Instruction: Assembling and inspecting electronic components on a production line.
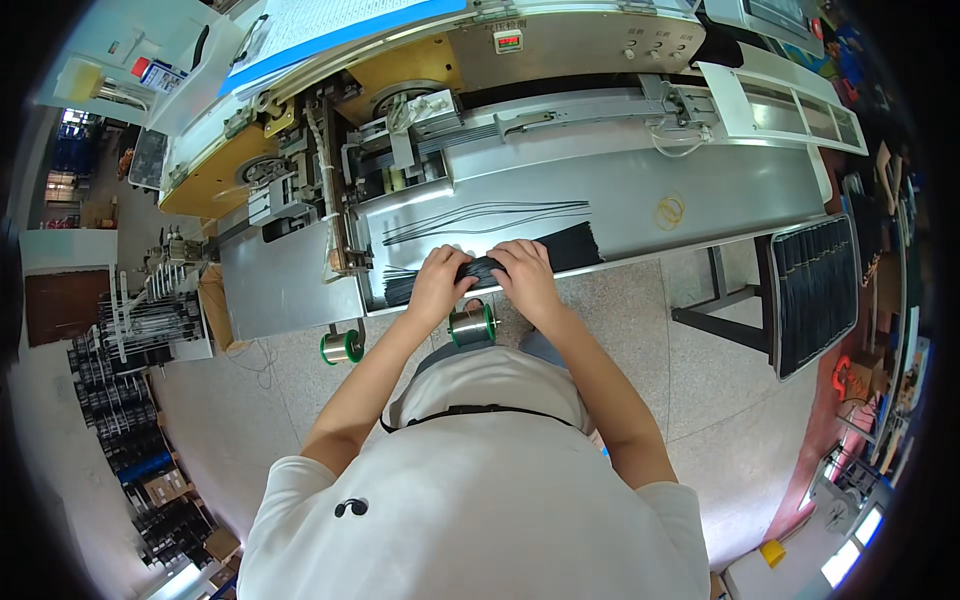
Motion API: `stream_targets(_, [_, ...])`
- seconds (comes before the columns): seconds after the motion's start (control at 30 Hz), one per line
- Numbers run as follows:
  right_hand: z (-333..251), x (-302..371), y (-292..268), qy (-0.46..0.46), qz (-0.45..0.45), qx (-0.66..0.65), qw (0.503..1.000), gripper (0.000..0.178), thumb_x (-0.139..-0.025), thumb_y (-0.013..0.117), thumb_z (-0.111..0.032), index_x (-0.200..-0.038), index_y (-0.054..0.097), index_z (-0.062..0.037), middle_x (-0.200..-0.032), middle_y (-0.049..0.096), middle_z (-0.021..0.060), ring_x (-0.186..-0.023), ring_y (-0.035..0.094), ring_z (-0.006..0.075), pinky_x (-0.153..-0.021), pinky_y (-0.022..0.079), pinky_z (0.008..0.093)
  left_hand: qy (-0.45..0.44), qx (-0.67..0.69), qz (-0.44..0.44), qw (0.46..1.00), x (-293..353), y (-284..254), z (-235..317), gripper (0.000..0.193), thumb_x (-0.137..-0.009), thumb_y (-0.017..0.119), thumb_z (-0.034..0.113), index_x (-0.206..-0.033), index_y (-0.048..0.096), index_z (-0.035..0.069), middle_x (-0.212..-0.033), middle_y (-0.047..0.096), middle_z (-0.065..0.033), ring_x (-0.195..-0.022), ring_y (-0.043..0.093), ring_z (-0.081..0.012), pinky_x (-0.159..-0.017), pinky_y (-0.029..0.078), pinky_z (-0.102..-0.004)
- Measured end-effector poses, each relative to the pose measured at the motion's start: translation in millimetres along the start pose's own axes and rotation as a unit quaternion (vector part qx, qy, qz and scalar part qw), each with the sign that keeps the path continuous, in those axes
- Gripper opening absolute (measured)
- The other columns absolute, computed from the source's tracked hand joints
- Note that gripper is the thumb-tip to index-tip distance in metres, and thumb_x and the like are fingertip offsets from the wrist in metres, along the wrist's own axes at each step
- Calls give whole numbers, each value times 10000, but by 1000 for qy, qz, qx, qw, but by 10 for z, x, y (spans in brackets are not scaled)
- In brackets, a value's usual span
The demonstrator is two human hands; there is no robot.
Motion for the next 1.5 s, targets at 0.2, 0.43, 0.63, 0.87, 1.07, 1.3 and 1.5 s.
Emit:
stream_targets(0.2, [35,12,-28,2,-2,-9,1000,284,-725,682,-103,-1005,643,-82,-1014,607,29,-1006,532,224,-917,356,373,-2,4,-2,1000,-16,22,37,322,-669,744,114,-951,614,28,-906,539,-118,-882,512,-312,-788,429,-394])
stream_targets(0.43, [-14,27,-105,10,57,-56,997,313,-736,666,-78,-1043,616,-50,-1051,601,87,-1059,525,272,-936,372,405,15,-13,61,998,56,-136,24,429,-770,689,154,-1133,553,-31,-1163,535,-181,-1117,478,-363,-956,386,-415])
stream_targets(0.63, [-89,198,-174,-2,132,-50,990,290,-760,617,-28,-1049,598,-19,-1079,598,108,-1068,536,287,-929,387,412,5,-121,16,992,-195,-183,-245,696,-885,563,351,-1351,305,-96,-1446,265,-255,-1351,242,-382,-1114,201,-443])
stream_targets(0.87, [-162,276,-214,16,111,-61,992,276,-755,612,-6,-1031,601,-18,-1074,600,108,-1031,542,291,-906,390,404,-22,-142,10,990,-332,-87,-555,733,-892,525,433,-1351,305,-94,-1447,267,-254,-1353,241,-375,-1118,199,-440])
stream_targets(1.07, [-158,301,-215,29,106,-78,991,264,-762,600,6,-1026,599,-14,-1073,603,115,-979,555,297,-883,399,397,-136,-175,56,974,-105,-250,-794,730,-920,470,442,-1356,292,-115,-1441,274,-261,-1360,229,-376,-1132,157,-434])
stream_targets(1.3, [-202,309,-197,39,91,-90,991,243,-781,581,15,-1021,601,-21,-1083,604,112,-975,560,306,-866,423,383,-131,-302,66,942,184,-263,-914,743,-901,478,503,-1340,362,-85,-1341,425,-269,-1297,350,-385,-1068,262,-499])
stream_targets(1.5, [-262,343,-233,55,68,-87,992,215,-808,571,-1,-1014,614,-43,-1111,602,90,-964,562,303,-848,442,375,-52,-373,140,916,107,-392,-1008,516,-901,498,258,-1299,422,-61,-1289,480,-239,-1249,417,-336,-1089,245,-503])
Point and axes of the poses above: each hand's wrist, its own x-axis away from the middle knuckle, its own y-axis out of the palm, z = x × y, the point moved 1 cm from there along -x, towards the middle knuckle
